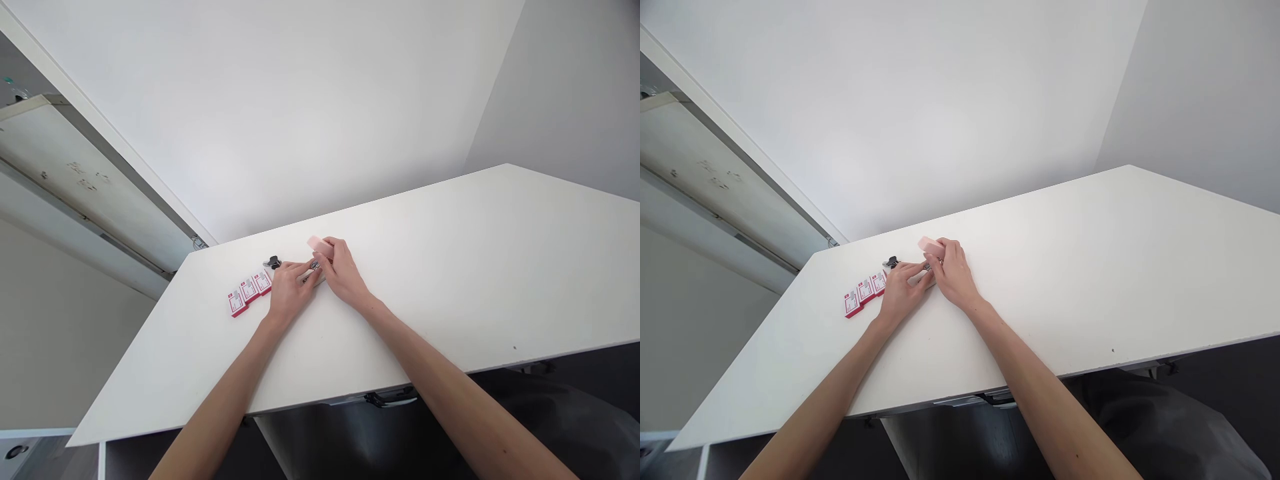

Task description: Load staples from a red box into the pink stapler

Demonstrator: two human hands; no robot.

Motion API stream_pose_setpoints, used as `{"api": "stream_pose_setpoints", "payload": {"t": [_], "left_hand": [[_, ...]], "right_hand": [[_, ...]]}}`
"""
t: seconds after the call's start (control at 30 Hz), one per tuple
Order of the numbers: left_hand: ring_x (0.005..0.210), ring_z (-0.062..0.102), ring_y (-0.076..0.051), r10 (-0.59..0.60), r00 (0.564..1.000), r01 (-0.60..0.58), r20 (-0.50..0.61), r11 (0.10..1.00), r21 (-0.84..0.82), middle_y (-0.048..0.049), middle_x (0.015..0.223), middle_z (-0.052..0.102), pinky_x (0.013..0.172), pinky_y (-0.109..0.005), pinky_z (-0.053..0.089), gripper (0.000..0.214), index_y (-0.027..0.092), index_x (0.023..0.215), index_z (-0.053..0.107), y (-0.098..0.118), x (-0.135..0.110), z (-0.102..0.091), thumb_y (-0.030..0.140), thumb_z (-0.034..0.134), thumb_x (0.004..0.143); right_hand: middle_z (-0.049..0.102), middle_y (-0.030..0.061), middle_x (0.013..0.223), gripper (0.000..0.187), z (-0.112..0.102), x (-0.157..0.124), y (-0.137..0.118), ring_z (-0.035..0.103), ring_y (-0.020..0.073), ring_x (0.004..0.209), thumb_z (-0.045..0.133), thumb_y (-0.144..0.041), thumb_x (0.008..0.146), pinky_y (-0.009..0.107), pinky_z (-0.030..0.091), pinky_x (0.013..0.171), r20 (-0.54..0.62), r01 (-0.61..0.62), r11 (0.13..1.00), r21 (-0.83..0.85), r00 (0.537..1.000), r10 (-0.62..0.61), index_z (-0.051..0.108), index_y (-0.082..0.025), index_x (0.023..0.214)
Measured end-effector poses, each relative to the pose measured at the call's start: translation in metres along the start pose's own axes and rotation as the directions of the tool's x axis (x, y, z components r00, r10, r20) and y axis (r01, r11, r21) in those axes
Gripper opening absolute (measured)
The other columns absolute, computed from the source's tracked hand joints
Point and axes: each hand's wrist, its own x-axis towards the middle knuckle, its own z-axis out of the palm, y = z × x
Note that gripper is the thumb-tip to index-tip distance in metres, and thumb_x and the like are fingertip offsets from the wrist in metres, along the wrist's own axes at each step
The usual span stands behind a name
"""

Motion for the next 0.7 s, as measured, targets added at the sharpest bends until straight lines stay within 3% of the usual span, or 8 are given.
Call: {"api": "stream_pose_setpoints", "payload": {"t": [0.1,0.17,0.37,0.5,0.7], "left_hand": [[0.084,0.065,-0.024,0.054,0.997,-0.057,0.049,0.998,0.041,-0.0043,0.079,0.075,0.084,-0.039,0.048,0.025,0.026,0.099,0.081,0.002,-0.001,0.001,0.039,0.060,0.100],[0.084,0.065,-0.024,0.049,0.998,-0.051,0.044,0.998,0.048,-0.0039,0.081,0.075,0.084,-0.039,0.048,0.024,0.026,0.106,0.080,0.001,-0.001,0.002,0.038,0.060,0.100],[0.099,0.067,-0.025,-0.011,0.999,0.011,0.052,1.000,0.001,-0.0036,0.102,0.078,0.092,-0.042,0.049,0.027,0.026,0.120,0.075,-0.001,-0.001,0.004,0.035,0.064,0.097],[0.102,0.068,-0.025,-0.033,0.997,0.036,0.076,0.999,-0.040,-0.0036,0.106,0.078,0.096,-0.044,0.049,0.023,0.025,0.113,0.074,0.000,0.000,0.004,0.039,0.064,0.097],[0.102,0.066,-0.024,0.005,0.994,0.001,0.111,0.998,-0.055,-0.0025,0.109,0.076,0.097,-0.043,0.050,0.023,0.025,0.111,0.070,0.002,-0.001,0.003,0.043,0.065,0.097]], "right_hand": [[0.055,0.0130,0.141,0.042,0.000,0.002,-0.002,0.056,0.0240,0.124,0.040,-0.055,0.106,0.040,0.050,0.100,0.033,-0.051,0.988,0.148,0.998,0.047,0.046,-0.023,0.133],[0.057,0.0123,0.139,0.046,0.001,0.004,-0.003,0.059,0.0230,0.122,0.040,-0.061,0.105,0.038,0.051,0.097,0.045,-0.088,0.970,0.228,0.996,0.079,0.046,-0.023,0.131],[0.066,0.0061,0.116,0.046,0.000,0.009,-0.001,0.066,0.0203,0.110,0.044,-0.071,0.100,0.031,0.055,0.083,-0.024,-0.186,0.890,0.416,0.976,0.215,0.050,-0.027,0.112],[0.070,0.0039,0.107,0.044,-0.003,0.012,-0.001,0.070,0.0185,0.098,0.047,-0.071,0.099,0.029,0.056,0.075,-0.067,-0.240,0.826,0.510,0.946,0.316,0.051,-0.027,0.103],[0.069,0.0033,0.105,0.040,-0.009,0.017,0.002,0.072,0.0183,0.101,0.049,-0.066,0.100,0.028,0.059,0.070,-0.146,-0.260,0.738,0.623,0.888,0.436,0.051,-0.027,0.100]]}}
